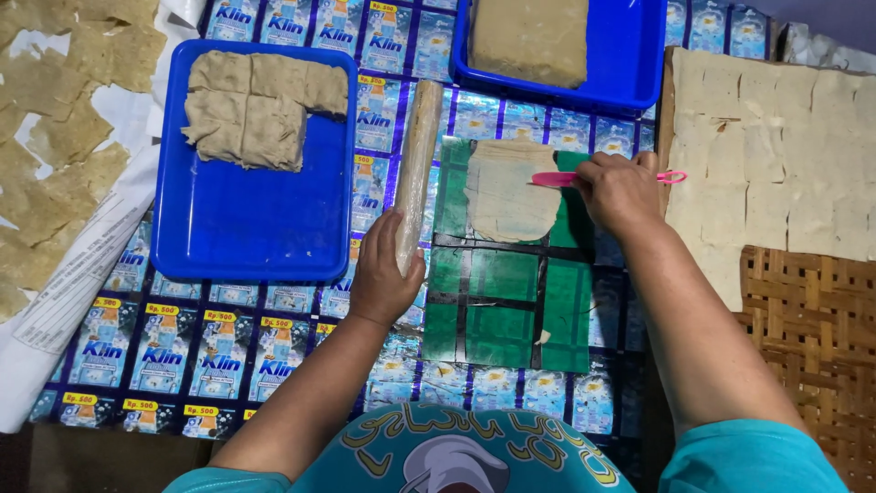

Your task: Rolling out dough with a pin and trimming it into square shapes using a spatula and knife.

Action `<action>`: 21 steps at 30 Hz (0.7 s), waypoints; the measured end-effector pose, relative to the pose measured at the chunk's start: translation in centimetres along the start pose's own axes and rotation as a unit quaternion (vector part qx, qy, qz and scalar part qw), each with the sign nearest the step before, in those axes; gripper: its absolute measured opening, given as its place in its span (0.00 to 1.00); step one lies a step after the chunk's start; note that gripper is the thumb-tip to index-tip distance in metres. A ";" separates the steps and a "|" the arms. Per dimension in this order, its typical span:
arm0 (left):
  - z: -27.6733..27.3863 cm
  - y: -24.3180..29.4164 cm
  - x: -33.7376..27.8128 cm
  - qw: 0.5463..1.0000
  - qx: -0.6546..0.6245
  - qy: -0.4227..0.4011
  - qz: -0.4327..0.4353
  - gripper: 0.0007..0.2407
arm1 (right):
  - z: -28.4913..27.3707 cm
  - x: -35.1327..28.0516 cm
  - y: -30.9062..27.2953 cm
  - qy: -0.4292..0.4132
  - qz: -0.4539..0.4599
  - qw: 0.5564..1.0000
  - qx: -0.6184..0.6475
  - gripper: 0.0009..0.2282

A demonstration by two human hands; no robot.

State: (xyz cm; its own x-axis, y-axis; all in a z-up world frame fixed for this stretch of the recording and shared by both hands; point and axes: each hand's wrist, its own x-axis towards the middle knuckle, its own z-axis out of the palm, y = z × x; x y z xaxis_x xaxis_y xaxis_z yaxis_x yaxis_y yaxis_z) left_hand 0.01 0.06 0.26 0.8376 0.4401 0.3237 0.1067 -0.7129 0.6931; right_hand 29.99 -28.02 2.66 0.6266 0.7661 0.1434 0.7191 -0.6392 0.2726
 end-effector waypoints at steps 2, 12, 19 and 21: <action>-0.1 0.1 0.1 1.000 -0.002 0.000 -0.001 0.24 | -0.1 0.4 -0.6 0.005 -0.001 1.000 0.007 0.03; 0.1 -0.5 0.0 1.000 -0.007 -0.005 -0.006 0.24 | -0.6 2.7 -4.2 0.015 -0.017 0.998 0.052 0.02; -0.1 -0.3 0.0 1.000 -0.006 0.001 -0.008 0.24 | 0.4 5.0 -7.2 0.040 -0.035 0.996 0.068 0.03; -0.1 -0.4 0.0 1.000 -0.005 -0.002 -0.005 0.24 | 0.1 5.4 -8.0 0.052 -0.048 0.995 0.069 0.04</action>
State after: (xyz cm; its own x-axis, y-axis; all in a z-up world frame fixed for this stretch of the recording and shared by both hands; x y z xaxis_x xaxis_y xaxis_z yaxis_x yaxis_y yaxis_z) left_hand -0.14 0.38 0.07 0.8381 0.4460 0.3142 0.1100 -0.7023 0.7033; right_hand 27.64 -18.76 1.11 0.5235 0.8223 0.2233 0.8133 -0.5603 0.1569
